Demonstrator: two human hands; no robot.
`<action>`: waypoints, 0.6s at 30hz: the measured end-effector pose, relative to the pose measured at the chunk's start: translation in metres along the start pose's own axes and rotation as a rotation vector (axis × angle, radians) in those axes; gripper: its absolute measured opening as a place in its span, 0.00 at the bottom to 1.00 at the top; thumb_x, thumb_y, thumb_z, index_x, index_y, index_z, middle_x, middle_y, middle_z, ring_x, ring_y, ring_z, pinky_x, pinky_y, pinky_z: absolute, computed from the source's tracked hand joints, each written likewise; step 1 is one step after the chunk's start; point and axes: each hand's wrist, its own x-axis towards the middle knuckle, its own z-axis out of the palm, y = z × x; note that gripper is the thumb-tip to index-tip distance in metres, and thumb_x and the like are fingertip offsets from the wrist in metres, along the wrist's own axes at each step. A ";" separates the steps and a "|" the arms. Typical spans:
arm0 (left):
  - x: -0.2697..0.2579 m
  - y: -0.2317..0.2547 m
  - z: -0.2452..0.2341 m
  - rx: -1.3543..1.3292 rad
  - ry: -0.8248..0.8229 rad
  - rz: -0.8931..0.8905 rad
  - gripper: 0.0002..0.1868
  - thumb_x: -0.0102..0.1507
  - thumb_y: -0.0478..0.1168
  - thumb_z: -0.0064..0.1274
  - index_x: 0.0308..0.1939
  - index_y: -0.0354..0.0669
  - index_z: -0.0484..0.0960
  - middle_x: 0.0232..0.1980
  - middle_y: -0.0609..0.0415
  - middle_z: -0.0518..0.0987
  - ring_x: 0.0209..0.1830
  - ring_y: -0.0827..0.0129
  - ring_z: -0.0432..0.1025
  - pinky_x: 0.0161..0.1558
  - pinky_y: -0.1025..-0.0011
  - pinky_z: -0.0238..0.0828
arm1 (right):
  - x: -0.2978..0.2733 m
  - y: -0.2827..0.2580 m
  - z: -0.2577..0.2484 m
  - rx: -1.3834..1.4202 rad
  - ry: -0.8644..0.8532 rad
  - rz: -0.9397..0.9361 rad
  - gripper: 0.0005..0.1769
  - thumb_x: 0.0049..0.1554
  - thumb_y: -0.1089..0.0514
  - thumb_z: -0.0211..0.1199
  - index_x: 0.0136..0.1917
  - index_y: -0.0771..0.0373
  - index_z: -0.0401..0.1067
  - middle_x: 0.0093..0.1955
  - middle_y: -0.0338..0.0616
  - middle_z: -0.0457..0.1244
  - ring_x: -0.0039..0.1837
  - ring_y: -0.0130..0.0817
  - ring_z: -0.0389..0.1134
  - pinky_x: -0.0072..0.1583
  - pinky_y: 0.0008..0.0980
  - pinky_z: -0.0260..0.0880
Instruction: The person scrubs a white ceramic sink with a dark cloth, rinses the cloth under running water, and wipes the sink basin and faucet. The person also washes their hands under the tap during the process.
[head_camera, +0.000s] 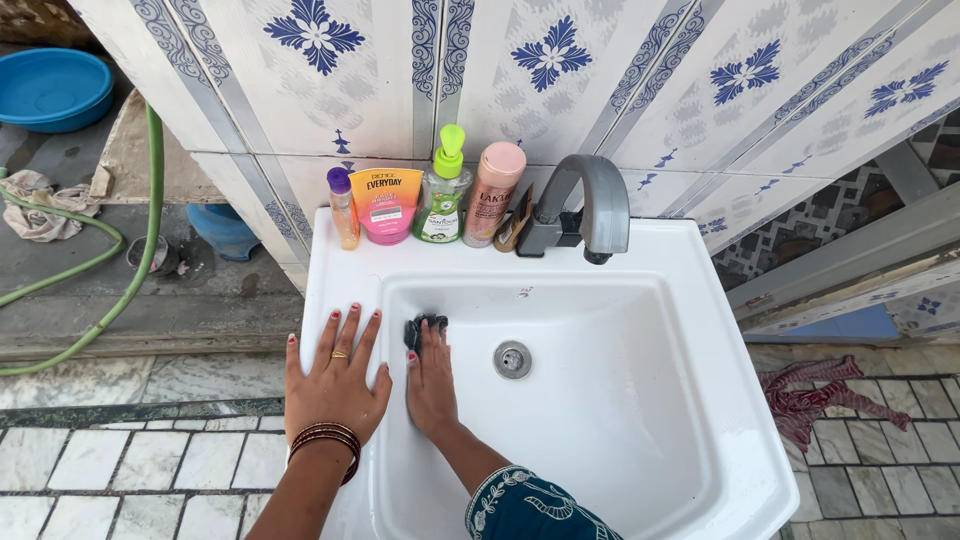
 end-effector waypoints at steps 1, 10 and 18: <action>-0.002 0.000 0.001 -0.005 -0.010 -0.001 0.37 0.65 0.61 0.27 0.78 0.74 0.39 0.82 0.71 0.41 0.81 0.77 0.37 0.76 0.50 0.32 | -0.015 -0.002 -0.012 -0.063 -0.124 -0.083 0.35 0.69 0.50 0.40 0.84 0.60 0.38 0.86 0.54 0.39 0.87 0.48 0.32 0.83 0.47 0.29; 0.001 -0.001 0.000 -0.003 -0.023 0.006 0.37 0.65 0.60 0.27 0.78 0.74 0.38 0.84 0.71 0.40 0.80 0.77 0.36 0.76 0.50 0.31 | -0.058 0.108 -0.247 -1.239 -0.301 -0.007 0.38 0.66 0.42 0.40 0.83 0.59 0.37 0.84 0.46 0.37 0.86 0.39 0.31 0.82 0.47 0.26; 0.002 -0.001 0.001 -0.029 -0.003 0.007 0.37 0.66 0.60 0.27 0.79 0.73 0.39 0.82 0.70 0.41 0.81 0.76 0.36 0.76 0.50 0.32 | -0.047 -0.009 -0.022 -0.170 -0.005 -0.132 0.36 0.67 0.50 0.40 0.83 0.66 0.40 0.86 0.58 0.38 0.87 0.49 0.33 0.82 0.46 0.29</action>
